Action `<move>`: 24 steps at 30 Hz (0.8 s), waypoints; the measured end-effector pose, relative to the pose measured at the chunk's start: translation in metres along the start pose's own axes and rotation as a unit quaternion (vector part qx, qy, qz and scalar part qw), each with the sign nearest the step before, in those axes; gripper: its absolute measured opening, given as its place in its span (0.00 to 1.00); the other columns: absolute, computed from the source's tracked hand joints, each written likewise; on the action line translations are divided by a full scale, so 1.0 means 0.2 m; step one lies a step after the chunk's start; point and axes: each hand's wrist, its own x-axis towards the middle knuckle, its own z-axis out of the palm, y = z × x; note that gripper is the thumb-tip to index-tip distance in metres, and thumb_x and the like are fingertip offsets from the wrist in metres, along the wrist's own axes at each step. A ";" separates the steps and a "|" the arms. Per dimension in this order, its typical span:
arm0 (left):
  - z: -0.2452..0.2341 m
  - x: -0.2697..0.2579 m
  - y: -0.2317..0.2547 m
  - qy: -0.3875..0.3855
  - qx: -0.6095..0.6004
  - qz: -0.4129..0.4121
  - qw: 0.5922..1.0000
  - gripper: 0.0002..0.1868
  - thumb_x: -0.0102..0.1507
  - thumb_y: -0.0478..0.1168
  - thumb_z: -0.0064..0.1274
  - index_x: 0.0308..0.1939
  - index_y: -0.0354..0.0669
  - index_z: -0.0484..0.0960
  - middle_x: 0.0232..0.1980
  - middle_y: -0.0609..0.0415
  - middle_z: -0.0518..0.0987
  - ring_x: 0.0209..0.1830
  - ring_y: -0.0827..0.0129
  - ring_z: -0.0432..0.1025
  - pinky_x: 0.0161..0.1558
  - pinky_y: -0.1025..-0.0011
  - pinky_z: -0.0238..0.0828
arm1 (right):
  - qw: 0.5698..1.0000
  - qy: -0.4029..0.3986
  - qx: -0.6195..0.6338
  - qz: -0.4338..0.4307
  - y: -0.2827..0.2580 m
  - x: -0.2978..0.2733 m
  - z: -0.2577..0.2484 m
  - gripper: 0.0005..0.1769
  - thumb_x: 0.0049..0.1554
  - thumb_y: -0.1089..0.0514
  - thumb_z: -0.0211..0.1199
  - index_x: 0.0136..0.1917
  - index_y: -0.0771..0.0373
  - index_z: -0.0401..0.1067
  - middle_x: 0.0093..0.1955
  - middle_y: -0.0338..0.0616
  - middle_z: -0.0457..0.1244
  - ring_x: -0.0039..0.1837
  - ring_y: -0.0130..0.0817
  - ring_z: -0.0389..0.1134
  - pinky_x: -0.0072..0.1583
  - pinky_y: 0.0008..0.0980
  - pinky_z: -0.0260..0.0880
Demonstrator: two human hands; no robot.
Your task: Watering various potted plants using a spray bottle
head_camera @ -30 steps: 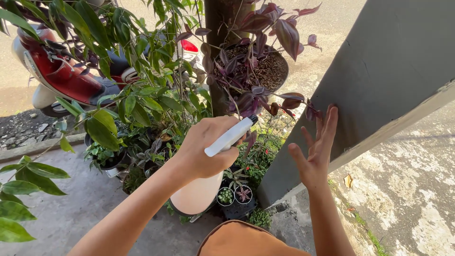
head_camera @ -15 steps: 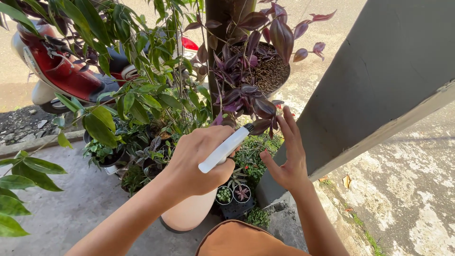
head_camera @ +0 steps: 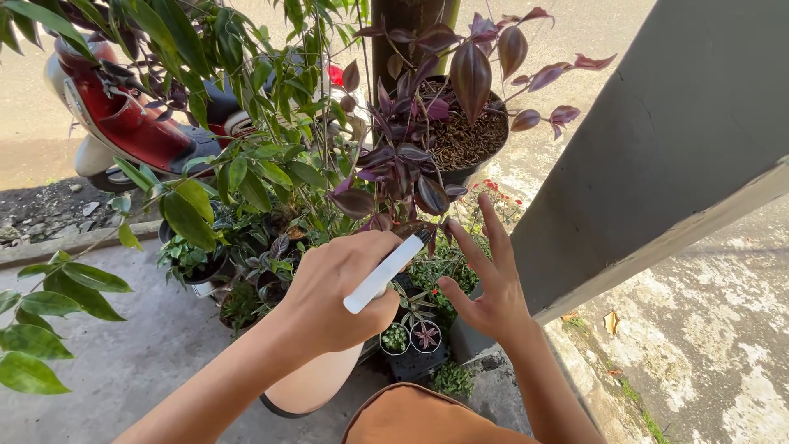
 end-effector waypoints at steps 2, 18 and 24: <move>0.01 -0.01 -0.05 0.008 0.010 -0.002 1.000 0.05 0.43 0.36 0.43 0.22 0.53 0.69 0.19 0.62 0.64 0.17 0.60 0.61 0.23 0.71 0.59 | 1.000 -0.009 -0.006 -0.004 0.01 -0.01 0.01 0.36 0.57 0.47 0.66 0.76 0.54 0.65 0.85 0.61 0.41 0.83 0.61 0.46 0.76 0.52 0.54; -0.12 0.20 0.16 -0.021 -0.071 -0.029 0.997 0.04 0.45 0.37 0.44 0.25 0.49 0.71 0.21 0.57 0.69 0.22 0.62 0.63 0.31 0.68 0.66 | 0.993 -0.110 -0.043 -0.001 0.05 -0.04 0.15 0.30 0.56 0.43 0.68 0.70 0.50 0.72 0.84 0.63 0.38 0.83 0.66 0.38 0.75 0.62 0.47; -0.11 0.31 0.20 -0.021 -0.100 -0.026 0.994 0.04 0.43 0.37 0.44 0.21 0.50 0.67 0.18 0.61 0.61 0.23 0.67 0.56 0.30 0.71 0.63 | 0.990 -0.127 -0.058 0.014 0.05 -0.05 0.13 0.32 0.57 0.41 0.65 0.73 0.49 0.69 0.85 0.63 0.35 0.84 0.66 0.38 0.76 0.63 0.46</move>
